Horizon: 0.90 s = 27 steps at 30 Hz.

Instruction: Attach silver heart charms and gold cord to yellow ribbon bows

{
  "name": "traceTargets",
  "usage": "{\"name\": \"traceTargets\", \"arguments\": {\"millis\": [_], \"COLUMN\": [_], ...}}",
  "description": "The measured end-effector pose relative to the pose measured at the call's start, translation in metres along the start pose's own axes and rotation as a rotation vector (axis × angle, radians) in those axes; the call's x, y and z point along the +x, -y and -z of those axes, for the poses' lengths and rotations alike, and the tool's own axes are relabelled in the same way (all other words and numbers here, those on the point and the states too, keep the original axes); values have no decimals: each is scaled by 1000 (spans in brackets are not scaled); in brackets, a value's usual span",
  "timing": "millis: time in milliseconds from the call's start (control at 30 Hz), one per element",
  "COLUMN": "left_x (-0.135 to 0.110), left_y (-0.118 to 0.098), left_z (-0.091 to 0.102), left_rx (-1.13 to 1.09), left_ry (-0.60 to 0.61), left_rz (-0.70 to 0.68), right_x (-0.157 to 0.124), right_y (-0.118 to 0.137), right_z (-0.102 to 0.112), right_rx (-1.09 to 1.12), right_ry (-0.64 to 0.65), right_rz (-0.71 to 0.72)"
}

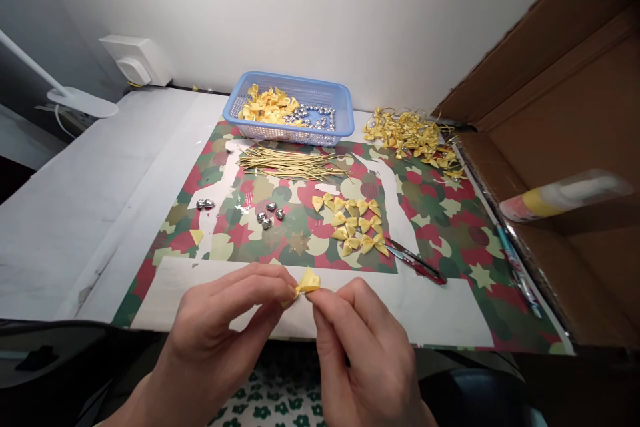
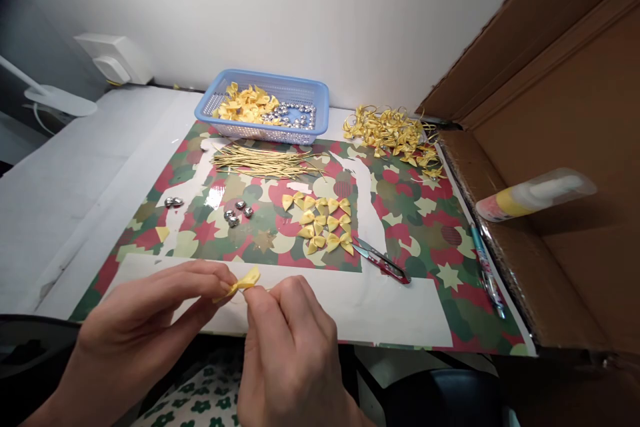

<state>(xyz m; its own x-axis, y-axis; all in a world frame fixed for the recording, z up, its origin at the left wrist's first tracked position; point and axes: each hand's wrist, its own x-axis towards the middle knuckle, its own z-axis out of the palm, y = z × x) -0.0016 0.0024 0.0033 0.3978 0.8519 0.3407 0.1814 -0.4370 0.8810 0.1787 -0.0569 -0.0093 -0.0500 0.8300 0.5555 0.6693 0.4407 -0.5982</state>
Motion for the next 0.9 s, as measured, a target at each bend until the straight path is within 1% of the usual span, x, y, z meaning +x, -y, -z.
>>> {"name": "traceTargets", "arguments": {"millis": [200, 367, 633, 733, 900], "left_x": [-2, -1, -4, -2, -3], "left_y": [1, 3, 6, 5, 4], "left_z": [0, -1, 0, 0, -1], "left_rx": [-13, -45, -78, -75, -99], "left_ry": [-27, -34, 43, 60, 85], "left_rz": [15, 11, 18, 38, 22], "right_x": [4, 3, 3, 5, 3], "right_y": [2, -2, -3, -2, -2], "right_z": [3, 2, 3, 1, -1], "right_rx": [7, -15, -30, -16, 32], "right_ry": [3, 1, -17, -13, -31], "right_rz": [-7, 5, -7, -12, -33]}}
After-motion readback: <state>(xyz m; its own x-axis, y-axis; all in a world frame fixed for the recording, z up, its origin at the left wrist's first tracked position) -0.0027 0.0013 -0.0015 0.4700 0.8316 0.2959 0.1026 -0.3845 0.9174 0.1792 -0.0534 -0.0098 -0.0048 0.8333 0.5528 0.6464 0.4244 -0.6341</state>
